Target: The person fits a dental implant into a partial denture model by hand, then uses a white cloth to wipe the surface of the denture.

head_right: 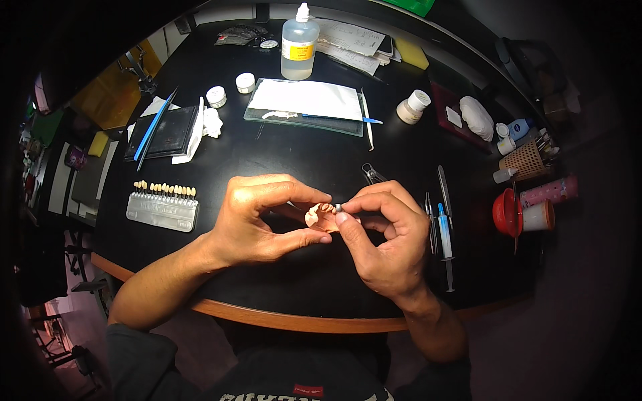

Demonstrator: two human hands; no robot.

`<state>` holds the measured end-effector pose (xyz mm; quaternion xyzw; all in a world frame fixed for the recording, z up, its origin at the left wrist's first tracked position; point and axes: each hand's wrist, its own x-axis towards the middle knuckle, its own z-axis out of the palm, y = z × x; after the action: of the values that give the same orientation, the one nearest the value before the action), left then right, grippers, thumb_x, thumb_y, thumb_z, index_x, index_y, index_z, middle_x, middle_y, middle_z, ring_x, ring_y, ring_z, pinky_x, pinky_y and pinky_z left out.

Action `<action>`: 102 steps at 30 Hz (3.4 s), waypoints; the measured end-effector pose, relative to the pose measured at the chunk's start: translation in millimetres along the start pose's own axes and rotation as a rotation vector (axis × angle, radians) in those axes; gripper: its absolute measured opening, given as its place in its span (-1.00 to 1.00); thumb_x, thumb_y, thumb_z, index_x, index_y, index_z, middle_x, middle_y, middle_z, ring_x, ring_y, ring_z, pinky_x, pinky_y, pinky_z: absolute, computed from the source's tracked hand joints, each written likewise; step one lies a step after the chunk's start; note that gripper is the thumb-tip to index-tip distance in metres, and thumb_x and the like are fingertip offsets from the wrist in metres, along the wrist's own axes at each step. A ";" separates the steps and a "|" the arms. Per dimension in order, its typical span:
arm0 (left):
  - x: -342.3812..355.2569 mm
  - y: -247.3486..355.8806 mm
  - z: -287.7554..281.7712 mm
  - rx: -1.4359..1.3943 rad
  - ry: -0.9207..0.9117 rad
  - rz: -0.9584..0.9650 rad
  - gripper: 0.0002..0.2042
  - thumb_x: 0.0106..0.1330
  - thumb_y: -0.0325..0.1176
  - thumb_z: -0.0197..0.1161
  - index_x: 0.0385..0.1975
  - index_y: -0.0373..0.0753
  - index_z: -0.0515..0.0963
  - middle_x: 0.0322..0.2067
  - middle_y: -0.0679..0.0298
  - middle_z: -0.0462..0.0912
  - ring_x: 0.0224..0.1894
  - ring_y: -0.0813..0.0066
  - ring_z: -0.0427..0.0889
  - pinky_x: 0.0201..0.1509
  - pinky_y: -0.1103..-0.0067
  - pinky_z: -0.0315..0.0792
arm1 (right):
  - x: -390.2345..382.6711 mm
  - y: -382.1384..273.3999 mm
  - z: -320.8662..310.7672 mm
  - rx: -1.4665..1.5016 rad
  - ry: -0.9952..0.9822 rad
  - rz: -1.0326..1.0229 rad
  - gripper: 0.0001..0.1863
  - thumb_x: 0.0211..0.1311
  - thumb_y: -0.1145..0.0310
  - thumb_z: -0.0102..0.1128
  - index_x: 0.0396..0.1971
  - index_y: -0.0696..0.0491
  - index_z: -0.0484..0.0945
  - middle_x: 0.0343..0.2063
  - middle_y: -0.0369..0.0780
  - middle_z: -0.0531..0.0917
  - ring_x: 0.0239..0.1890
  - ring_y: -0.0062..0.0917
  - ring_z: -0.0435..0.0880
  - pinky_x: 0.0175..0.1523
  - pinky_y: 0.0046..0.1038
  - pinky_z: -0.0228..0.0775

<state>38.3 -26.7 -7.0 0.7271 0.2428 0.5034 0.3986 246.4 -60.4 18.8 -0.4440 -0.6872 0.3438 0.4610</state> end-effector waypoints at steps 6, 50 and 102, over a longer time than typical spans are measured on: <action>-0.4 -1.2 -1.2 0.059 -0.029 0.051 -0.68 0.04 -0.52 0.58 -0.17 -0.34 0.69 -0.36 0.20 0.73 -0.31 0.45 0.78 -0.24 0.61 0.70 | 0.0 1.3 2.4 -0.065 -0.018 -0.025 -0.94 0.18 0.65 0.33 -0.35 0.26 0.64 -0.28 -0.18 0.58 -0.27 -0.59 0.70 -0.22 -0.63 0.70; 2.4 -6.9 -6.6 -0.020 -0.044 -0.143 -0.77 0.06 -0.61 0.48 -0.25 -0.36 0.68 -0.30 0.19 0.74 -0.26 0.47 0.78 -0.21 0.60 0.69 | 3.5 0.8 0.6 0.147 -0.125 0.005 -0.67 0.25 0.70 0.29 0.00 0.27 0.51 -0.08 -0.17 0.52 0.01 -0.46 0.67 0.12 -0.47 0.71; 0.6 -10.7 -17.7 -0.121 0.059 -0.279 -0.59 0.01 -0.46 0.66 -0.14 -0.30 0.64 -0.21 0.24 0.70 -0.19 0.56 0.71 -0.18 0.64 0.59 | -8.7 9.7 5.3 0.566 -0.103 0.212 -0.68 0.22 0.75 0.26 -0.05 0.28 0.44 -0.09 -0.09 0.51 -0.08 -0.45 0.70 0.02 -0.40 0.73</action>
<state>22.6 -14.3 -12.4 0.6460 0.3223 0.4780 0.5004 245.9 -65.2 5.6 -0.3493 -0.5364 0.5898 0.4924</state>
